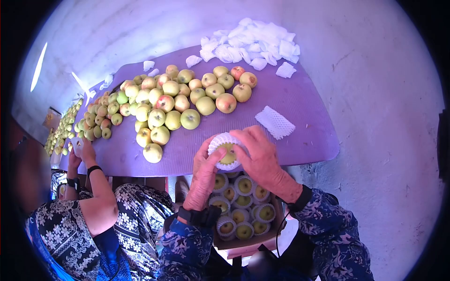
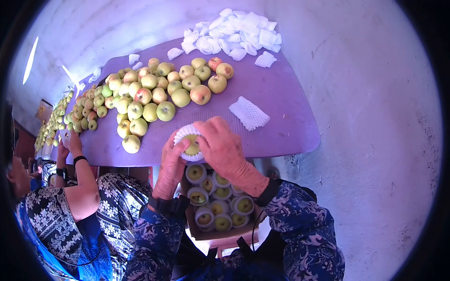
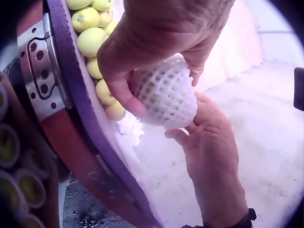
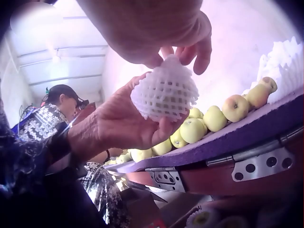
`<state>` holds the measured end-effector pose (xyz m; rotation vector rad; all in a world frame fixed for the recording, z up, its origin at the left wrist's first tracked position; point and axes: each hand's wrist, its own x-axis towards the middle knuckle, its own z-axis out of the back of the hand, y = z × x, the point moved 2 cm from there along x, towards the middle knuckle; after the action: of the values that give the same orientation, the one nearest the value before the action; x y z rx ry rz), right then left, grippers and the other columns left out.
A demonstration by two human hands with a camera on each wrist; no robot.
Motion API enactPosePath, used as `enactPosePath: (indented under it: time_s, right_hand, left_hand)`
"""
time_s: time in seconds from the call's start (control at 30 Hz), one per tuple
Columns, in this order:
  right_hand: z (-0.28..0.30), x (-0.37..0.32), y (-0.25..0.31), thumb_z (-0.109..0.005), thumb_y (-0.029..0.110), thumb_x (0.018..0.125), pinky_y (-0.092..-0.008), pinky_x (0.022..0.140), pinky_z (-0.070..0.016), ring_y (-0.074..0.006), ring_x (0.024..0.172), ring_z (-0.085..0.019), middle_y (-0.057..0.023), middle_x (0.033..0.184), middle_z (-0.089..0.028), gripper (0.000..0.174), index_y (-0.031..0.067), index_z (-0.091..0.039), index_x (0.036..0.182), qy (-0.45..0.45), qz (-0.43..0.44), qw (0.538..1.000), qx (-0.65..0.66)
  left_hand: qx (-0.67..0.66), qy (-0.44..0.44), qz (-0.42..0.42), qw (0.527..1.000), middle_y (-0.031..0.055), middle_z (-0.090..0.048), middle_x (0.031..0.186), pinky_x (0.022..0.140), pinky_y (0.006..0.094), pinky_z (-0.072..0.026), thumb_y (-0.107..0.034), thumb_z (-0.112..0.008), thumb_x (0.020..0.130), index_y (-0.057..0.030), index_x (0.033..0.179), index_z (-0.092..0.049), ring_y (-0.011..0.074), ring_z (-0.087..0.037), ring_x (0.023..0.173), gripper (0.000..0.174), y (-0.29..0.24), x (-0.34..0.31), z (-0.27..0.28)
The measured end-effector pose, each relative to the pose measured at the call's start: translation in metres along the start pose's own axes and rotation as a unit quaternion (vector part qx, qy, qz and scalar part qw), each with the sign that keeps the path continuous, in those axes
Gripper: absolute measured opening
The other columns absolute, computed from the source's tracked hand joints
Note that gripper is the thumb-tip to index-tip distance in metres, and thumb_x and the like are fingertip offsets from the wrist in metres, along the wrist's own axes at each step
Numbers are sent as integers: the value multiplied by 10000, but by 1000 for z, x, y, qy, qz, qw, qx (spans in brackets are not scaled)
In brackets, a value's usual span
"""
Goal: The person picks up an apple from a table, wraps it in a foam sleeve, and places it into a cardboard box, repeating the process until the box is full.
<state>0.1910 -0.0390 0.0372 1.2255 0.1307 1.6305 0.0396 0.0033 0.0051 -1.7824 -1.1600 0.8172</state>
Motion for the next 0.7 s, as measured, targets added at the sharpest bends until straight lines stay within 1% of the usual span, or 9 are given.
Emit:
enactPosePath:
  time_s: [0.13, 0.23, 0.33, 0.43, 0.53, 0.63, 0.7]
  right_hand:
    - [-1, 2, -2, -645, 25, 779, -391, 702, -505, -317, 854, -594, -123, 927, -554, 334, 52, -588, 1107, 6, -3, 999, 31]
    - [-2, 5, -3, -639, -7, 777, -395, 695, -501, -323, 844, -592, -133, 883, -554, 317, 42, -585, 1085, -23, 40, 999, 22]
    - [1, 6, -4, -628, -22, 779, -397, 686, -497, -325, 836, -592, -134, 865, -563, 278, 33, -584, 1048, -21, 37, 998, 35]
    - [1, 7, -7, -625, -23, 782, -401, 689, -495, -327, 839, -594, -135, 891, -574, 253, 38, -585, 1024, -15, 59, 998, 25]
    - [1, 7, -8, -620, -19, 786, -400, 693, -498, -328, 837, -595, -135, 903, -581, 242, 43, -586, 1017, -14, 61, 998, 23]
    - [-3, 4, -9, -606, -13, 807, -389, 708, -505, -322, 842, -602, -146, 933, -583, 243, 45, -591, 1043, -5, 53, 998, 38]
    - [-8, -1, -10, -613, 24, 823, -372, 712, -508, -305, 845, -611, -147, 965, -584, 261, 43, -587, 1082, 16, -3, 995, 93]
  left_hand:
    - [-16, 4, 6, 1000, 103, -593, 1150, 900, 306, -487, -148, -665, 845, 10, 1284, -473, 171, -593, 1040, 505, -2, 0, 5]
    - [-50, 19, 12, 998, 109, -589, 1169, 937, 329, -477, -148, -657, 844, 14, 1289, -466, 188, -588, 1070, 511, -3, 0, 10]
    - [-57, 33, 15, 998, 121, -580, 1192, 968, 358, -465, -153, -644, 846, 17, 1298, -456, 208, -577, 1104, 518, -8, -2, 9]
    - [-77, 53, 5, 996, 128, -573, 1203, 970, 370, -464, -169, -640, 848, 15, 1308, -448, 219, -571, 1116, 532, -10, -3, 7]
    - [-117, 50, -1, 992, 134, -572, 1206, 970, 377, -465, -187, -639, 849, 12, 1311, -448, 226, -567, 1125, 538, -7, -3, 4]
    - [-119, 23, 5, 993, 131, -574, 1205, 966, 379, -469, -196, -636, 852, 6, 1310, -449, 227, -575, 1114, 534, -3, -2, 7]
    - [-116, 12, 13, 993, 127, -576, 1200, 961, 376, -472, -200, -630, 859, 1, 1306, -451, 226, -580, 1104, 522, -1, 1, 12]
